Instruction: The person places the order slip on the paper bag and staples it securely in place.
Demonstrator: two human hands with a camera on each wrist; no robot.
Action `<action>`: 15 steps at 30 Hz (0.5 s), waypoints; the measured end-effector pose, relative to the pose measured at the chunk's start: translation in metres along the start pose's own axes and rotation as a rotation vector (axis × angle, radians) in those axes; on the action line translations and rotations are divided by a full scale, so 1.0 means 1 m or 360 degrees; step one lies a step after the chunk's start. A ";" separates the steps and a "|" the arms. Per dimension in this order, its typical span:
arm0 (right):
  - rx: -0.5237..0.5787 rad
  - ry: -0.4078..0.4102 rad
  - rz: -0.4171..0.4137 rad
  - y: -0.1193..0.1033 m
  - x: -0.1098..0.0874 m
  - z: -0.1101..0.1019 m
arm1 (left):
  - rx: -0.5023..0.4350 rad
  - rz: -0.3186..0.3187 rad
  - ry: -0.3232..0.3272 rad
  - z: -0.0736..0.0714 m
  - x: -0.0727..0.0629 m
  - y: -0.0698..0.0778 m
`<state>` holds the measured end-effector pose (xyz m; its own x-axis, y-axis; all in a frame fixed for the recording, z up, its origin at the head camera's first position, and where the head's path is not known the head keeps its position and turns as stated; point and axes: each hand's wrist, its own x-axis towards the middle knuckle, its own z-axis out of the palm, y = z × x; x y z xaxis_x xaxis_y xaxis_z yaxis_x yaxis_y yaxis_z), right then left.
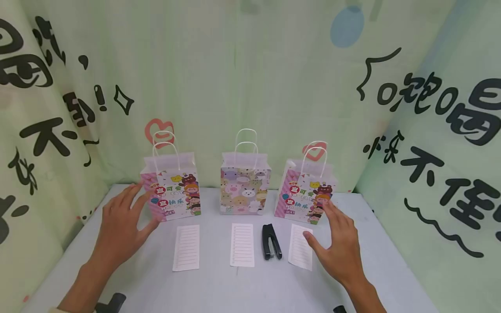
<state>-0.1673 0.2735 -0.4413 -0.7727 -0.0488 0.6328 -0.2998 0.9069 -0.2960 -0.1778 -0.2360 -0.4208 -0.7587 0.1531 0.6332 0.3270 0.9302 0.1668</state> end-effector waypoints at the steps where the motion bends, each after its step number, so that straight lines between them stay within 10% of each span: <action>1: 0.0028 0.0007 -0.0031 -0.005 0.000 0.002 | -0.0006 0.0007 0.0027 -0.001 0.003 0.000; 15: 0.0300 -0.0143 -0.0156 -0.056 0.001 0.033 | -0.0214 0.0007 0.0216 -0.004 0.039 -0.004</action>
<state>-0.1697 0.2089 -0.4480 -0.7791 -0.1776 0.6013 -0.4686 0.8021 -0.3702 -0.2068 -0.2354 -0.3938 -0.6769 0.1020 0.7290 0.4093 0.8753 0.2575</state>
